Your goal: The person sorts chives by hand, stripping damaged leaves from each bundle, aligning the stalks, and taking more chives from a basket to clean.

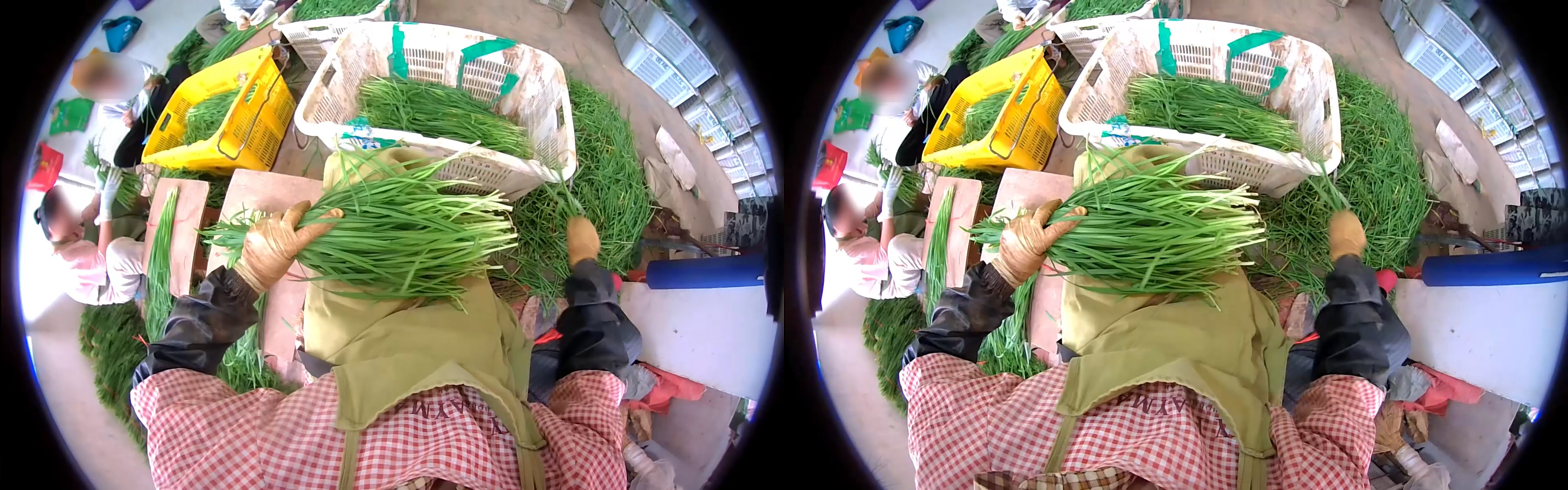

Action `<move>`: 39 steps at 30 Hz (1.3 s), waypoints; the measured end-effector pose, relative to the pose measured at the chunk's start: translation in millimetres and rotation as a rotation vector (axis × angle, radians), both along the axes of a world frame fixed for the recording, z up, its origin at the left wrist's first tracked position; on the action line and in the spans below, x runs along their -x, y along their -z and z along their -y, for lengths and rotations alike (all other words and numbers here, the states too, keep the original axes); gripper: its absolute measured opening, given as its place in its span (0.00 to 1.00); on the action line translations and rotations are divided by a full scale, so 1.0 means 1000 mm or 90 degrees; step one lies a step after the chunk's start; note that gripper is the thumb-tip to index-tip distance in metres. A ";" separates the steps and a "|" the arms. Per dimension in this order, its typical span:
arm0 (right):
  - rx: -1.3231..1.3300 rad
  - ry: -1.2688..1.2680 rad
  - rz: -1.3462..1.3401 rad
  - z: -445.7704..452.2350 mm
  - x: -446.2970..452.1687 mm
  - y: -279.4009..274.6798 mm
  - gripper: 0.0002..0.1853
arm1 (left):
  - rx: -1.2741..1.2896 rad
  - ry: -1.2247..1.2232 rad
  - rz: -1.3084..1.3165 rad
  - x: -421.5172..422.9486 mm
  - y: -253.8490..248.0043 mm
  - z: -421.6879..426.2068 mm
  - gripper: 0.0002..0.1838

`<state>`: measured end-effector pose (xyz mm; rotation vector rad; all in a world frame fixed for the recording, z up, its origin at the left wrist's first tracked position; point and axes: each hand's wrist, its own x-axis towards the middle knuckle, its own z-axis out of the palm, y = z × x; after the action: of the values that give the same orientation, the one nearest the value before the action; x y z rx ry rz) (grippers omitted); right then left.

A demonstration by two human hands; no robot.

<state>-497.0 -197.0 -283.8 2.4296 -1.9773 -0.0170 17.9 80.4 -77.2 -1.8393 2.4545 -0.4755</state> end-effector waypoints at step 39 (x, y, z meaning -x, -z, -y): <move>0.075 -0.274 0.439 -0.058 -0.184 -0.188 0.12 | -0.018 -0.023 -0.112 0.002 0.018 -0.004 0.35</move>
<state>-313.1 -138.7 -95.6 2.9667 -1.4698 1.0266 15.5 84.5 -95.4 -1.9893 2.5159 -0.2863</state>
